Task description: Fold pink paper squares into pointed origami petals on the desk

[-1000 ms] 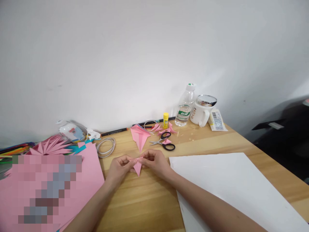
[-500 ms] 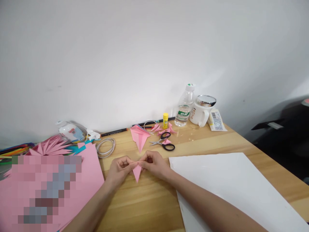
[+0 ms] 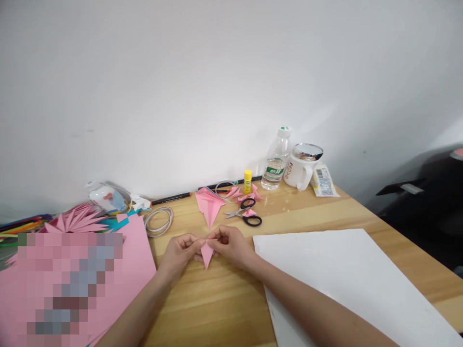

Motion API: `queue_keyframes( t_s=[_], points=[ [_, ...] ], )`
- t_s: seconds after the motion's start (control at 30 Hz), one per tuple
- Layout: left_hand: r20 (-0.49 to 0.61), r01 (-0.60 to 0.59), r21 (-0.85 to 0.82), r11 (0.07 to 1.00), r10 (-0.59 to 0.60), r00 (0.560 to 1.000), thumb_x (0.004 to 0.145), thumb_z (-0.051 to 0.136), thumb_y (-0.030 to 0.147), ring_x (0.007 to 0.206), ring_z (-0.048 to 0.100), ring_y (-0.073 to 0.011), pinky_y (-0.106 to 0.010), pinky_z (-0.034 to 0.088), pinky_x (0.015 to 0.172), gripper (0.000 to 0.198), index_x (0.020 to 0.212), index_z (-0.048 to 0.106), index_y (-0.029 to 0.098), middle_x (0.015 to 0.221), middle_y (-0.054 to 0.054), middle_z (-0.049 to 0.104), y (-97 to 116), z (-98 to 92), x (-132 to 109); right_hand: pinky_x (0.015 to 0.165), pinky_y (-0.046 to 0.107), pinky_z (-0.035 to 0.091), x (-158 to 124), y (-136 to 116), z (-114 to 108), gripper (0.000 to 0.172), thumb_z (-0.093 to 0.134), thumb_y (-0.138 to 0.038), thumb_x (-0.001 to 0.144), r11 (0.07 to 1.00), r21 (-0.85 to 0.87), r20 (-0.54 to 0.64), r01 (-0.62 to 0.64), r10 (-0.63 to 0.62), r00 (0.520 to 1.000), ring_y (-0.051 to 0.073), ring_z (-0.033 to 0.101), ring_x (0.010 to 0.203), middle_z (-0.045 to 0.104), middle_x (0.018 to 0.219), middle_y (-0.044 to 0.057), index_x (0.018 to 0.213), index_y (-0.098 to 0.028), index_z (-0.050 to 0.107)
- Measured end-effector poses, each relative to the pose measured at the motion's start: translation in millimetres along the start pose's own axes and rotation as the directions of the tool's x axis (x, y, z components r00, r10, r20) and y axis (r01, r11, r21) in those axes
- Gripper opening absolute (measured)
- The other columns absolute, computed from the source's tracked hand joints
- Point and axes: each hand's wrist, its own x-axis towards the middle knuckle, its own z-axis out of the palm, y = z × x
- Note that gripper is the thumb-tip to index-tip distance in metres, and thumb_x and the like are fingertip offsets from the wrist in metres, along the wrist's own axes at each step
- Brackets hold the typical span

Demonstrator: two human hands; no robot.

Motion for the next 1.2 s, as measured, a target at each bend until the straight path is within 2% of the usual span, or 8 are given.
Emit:
queue_keyframes(
  t_s=[0.2,0.33,0.6,0.73,0.87,1.03,1.13,1.2],
  points=[
    [-0.007,-0.055,0.089,0.995,0.056,0.998,0.06,0.071,0.033,0.046,0.057,-0.0113,-0.021,0.047,0.048,0.025,0.054,0.057,0.012,0.05,-0.001,0.063,-4,-0.8,0,0.051,0.022,0.04,-3,1,0,0.025,0.064,-0.037,0.069,0.994,-0.101,0.023,0.035,-0.033,0.999,0.01,0.051,0.054,0.058,0.061,0.001,0.066,-0.014,0.055],
    [0.01,-0.074,0.107,0.992,0.073,0.997,0.061,0.07,0.032,0.046,0.056,-0.0107,-0.02,0.046,0.047,0.026,0.052,0.056,0.013,0.049,-0.001,0.061,-3,1.2,-2,0.048,0.021,0.035,-4,1,-2,0.024,0.063,-0.036,0.07,0.982,-0.176,0.027,0.074,-0.07,0.997,0.01,0.047,0.052,0.056,0.057,-0.001,0.062,-0.015,0.053],
    [-0.069,-0.011,0.07,0.997,0.016,0.997,0.065,0.065,0.039,0.042,0.057,-0.0136,-0.025,0.049,0.043,0.027,0.06,0.057,0.013,0.05,-0.001,0.062,1,4.6,-1,0.048,0.022,0.041,0,-1,-4,0.03,0.064,-0.044,0.067,1.0,-0.01,0.059,0.016,-0.016,0.998,0.009,0.05,0.05,0.056,0.059,-0.001,0.072,-0.015,0.058],
    [-0.142,-0.064,0.161,0.985,0.087,0.986,0.069,0.062,0.036,0.042,0.055,-0.011,-0.02,0.045,0.041,0.023,0.067,0.062,0.013,0.05,0.0,0.062,4,3.7,-1,0.049,0.023,0.044,0,-4,-2,0.032,0.064,-0.045,0.067,1.0,0.024,0.029,0.014,-0.015,0.999,0.009,0.052,0.05,0.057,0.063,-0.002,0.079,-0.016,0.057],
    [-0.156,-0.131,0.246,0.96,0.173,0.973,0.07,0.062,0.032,0.049,0.056,-0.011,-0.019,0.045,0.047,0.019,0.07,0.067,0.014,0.06,-0.002,0.066,7,3.0,-3,0.043,0.021,0.041,-2,-8,-1,0.031,0.059,-0.047,0.071,0.999,0.031,0.022,-0.007,0.007,1.0,0.009,0.05,0.043,0.054,0.052,-0.004,0.076,-0.016,0.053],
    [-0.178,-0.186,0.329,0.926,0.254,0.951,0.069,0.062,0.032,0.045,0.052,-0.0104,-0.019,0.041,0.045,0.018,0.071,0.07,0.015,0.052,0.0,0.063,6,1.9,-4,0.04,0.02,0.042,-4,-12,-1,0.032,0.059,-0.048,0.07,0.998,0.067,0.025,-0.003,0.001,1.0,0.009,0.051,0.042,0.057,0.055,-0.003,0.073,-0.016,0.053],
    [-0.188,-0.197,0.3,0.933,0.26,0.947,0.067,0.064,0.032,0.051,0.056,-0.0127,-0.02,0.044,0.046,0.019,0.076,0.069,0.016,0.066,-0.004,0.067,2,1.4,-2,0.048,0.021,0.045,-4,-13,-2,0.033,0.057,-0.047,0.073,0.997,0.066,0.004,0.03,-0.03,1.0,0.009,0.054,0.048,0.058,0.058,-0.001,0.071,-0.015,0.056],
    [-0.175,-0.235,0.28,0.931,0.29,0.941,0.066,0.066,0.031,0.066,0.061,-0.0165,-0.023,0.049,0.056,0.019,0.078,0.069,0.016,0.081,-0.008,0.068,0,1.5,0,0.051,0.022,0.046,-4,-13,-3,0.032,0.058,-0.046,0.072,0.997,0.076,-0.023,0.035,-0.033,0.999,0.009,0.054,0.05,0.057,0.059,-0.001,0.071,-0.014,0.057]
  ],
)
